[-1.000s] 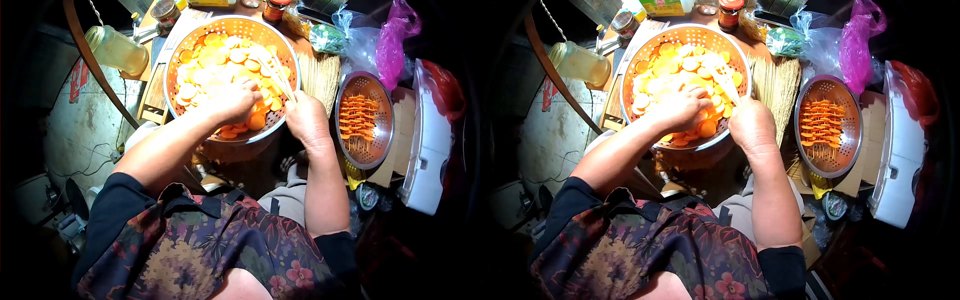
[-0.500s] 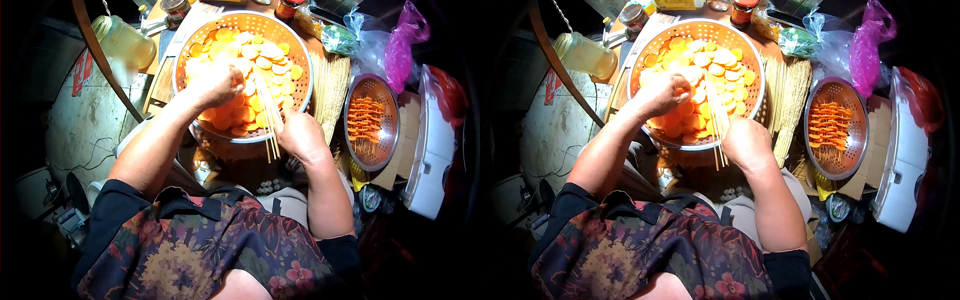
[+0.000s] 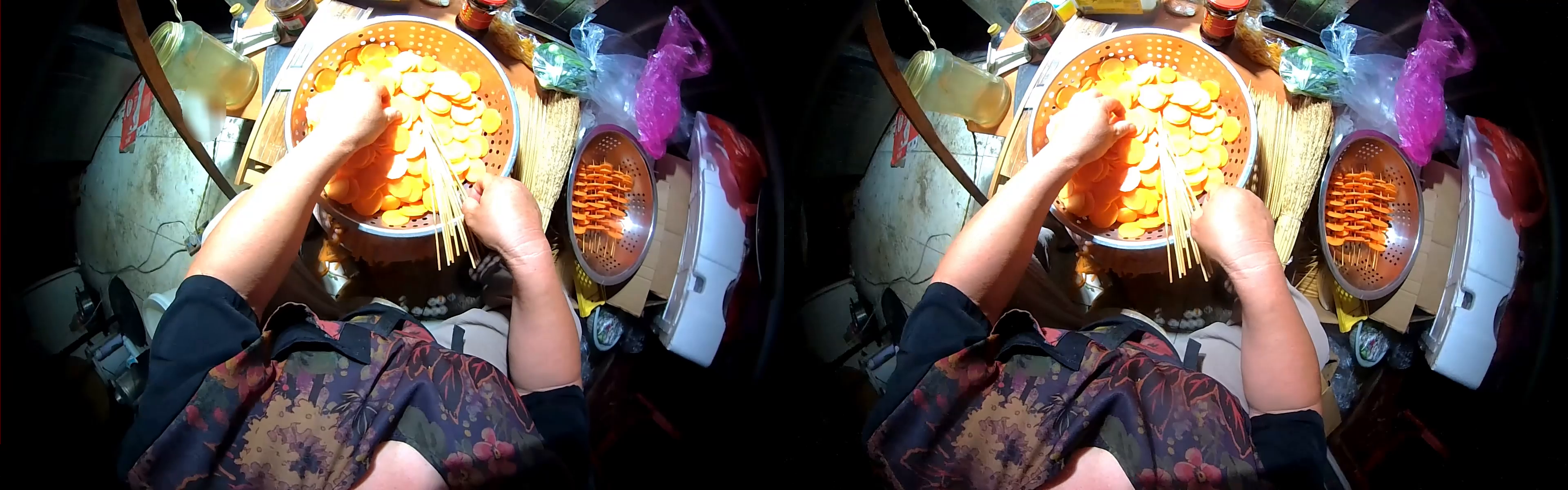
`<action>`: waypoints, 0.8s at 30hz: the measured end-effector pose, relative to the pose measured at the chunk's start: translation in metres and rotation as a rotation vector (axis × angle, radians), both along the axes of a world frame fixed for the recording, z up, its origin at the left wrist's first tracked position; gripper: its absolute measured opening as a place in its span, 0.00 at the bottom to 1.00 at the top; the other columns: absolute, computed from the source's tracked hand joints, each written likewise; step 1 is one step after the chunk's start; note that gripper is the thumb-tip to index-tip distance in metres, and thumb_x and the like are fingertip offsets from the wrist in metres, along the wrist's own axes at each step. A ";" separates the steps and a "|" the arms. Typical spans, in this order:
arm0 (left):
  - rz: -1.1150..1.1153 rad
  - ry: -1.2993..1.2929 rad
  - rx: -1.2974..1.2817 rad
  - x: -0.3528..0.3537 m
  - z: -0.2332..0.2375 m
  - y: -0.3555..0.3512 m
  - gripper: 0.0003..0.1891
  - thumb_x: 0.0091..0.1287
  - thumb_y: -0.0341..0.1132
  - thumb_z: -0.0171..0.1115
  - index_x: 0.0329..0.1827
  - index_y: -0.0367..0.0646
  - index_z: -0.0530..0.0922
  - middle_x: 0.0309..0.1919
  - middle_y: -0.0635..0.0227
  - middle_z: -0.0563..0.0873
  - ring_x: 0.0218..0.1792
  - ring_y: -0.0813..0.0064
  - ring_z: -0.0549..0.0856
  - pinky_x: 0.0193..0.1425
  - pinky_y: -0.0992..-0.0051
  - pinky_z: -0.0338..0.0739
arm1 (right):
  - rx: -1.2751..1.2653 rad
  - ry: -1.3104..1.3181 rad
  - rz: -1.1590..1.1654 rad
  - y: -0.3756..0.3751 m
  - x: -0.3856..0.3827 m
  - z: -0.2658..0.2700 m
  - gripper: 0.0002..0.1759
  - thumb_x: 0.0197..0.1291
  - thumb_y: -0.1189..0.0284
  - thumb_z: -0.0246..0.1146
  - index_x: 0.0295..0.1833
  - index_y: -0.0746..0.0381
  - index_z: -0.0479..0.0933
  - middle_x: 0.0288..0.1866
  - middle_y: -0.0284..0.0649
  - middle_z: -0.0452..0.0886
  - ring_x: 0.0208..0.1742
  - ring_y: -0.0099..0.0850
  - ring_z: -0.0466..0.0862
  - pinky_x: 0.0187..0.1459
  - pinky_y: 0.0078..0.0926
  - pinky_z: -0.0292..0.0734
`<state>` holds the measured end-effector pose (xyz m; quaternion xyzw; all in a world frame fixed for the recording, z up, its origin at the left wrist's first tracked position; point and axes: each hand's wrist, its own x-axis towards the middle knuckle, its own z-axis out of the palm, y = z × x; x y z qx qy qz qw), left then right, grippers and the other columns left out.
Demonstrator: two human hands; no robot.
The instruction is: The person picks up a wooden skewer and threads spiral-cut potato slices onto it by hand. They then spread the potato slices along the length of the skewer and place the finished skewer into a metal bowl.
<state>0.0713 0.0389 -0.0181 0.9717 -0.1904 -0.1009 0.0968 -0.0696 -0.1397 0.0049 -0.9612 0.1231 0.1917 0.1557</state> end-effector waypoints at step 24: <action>0.673 0.779 -1.314 0.011 0.006 0.026 0.08 0.56 0.27 0.64 0.37 0.40 0.76 0.31 0.66 0.82 0.31 0.77 0.82 0.38 0.81 0.78 | 0.741 -0.341 -0.237 0.024 -0.004 0.011 0.05 0.50 0.73 0.61 0.29 0.64 0.74 0.15 0.32 0.73 0.17 0.18 0.70 0.23 0.19 0.68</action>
